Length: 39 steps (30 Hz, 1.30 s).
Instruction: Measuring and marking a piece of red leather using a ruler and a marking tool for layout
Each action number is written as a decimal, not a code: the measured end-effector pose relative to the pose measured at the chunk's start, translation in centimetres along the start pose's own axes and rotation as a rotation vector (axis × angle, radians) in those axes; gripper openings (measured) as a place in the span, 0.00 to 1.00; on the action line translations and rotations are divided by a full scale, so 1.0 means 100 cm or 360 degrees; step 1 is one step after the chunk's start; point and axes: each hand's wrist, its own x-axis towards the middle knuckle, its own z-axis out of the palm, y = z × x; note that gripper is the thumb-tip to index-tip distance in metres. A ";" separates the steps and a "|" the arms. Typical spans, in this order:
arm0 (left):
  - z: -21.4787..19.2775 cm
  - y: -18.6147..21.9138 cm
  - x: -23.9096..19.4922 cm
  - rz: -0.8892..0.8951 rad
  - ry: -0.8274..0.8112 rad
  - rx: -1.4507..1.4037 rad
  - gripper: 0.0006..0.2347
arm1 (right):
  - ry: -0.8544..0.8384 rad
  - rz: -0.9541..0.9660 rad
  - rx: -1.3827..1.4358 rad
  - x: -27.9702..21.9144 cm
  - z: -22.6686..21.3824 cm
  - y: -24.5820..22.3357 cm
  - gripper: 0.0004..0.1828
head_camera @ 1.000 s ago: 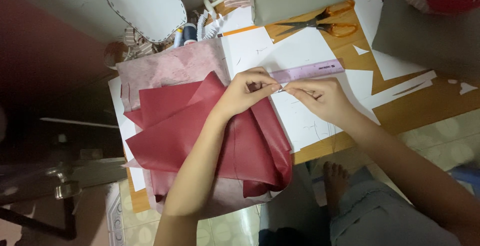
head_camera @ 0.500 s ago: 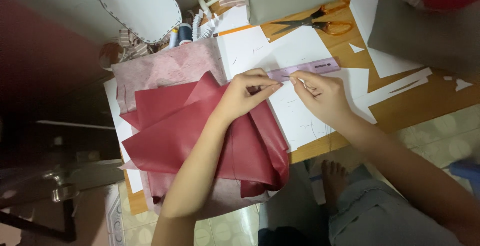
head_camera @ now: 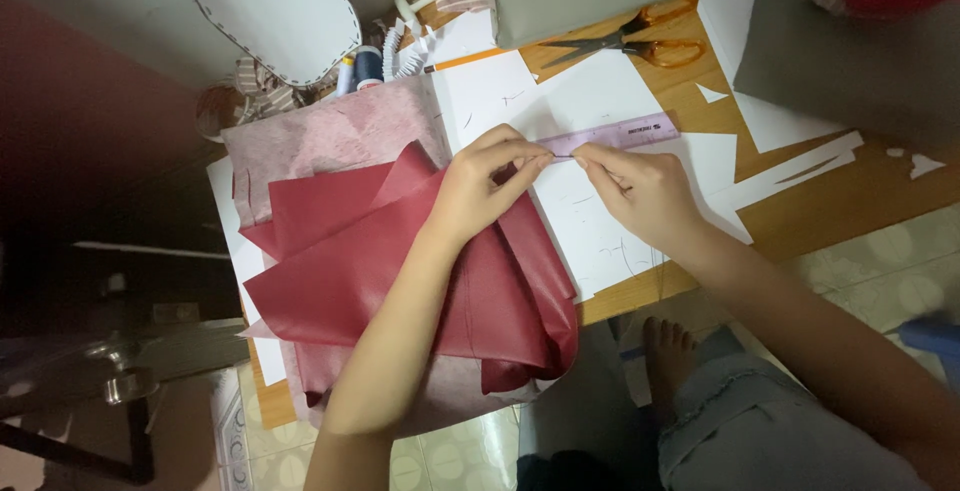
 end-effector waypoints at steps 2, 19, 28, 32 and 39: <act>0.001 -0.004 0.001 0.0041 -0.0019 0.0005 0.03 | -0.0064 -0.0030 0.0073 0.003 -0.001 -0.001 0.11; -0.012 0.002 0.002 -0.0263 -0.0180 -0.0462 0.04 | -0.0182 0.0078 0.0405 -0.007 0.005 0.010 0.13; -0.008 -0.007 0.002 -0.0250 -0.0211 -0.0461 0.03 | -0.0129 0.0100 0.0452 -0.003 0.005 0.006 0.11; -0.009 -0.003 0.002 -0.0232 -0.0224 -0.0427 0.02 | -0.0068 0.0064 0.0354 -0.004 0.006 0.012 0.12; -0.003 -0.003 0.002 -0.0177 -0.0248 -0.0354 0.03 | 0.0036 0.0140 0.0274 -0.005 0.006 0.008 0.12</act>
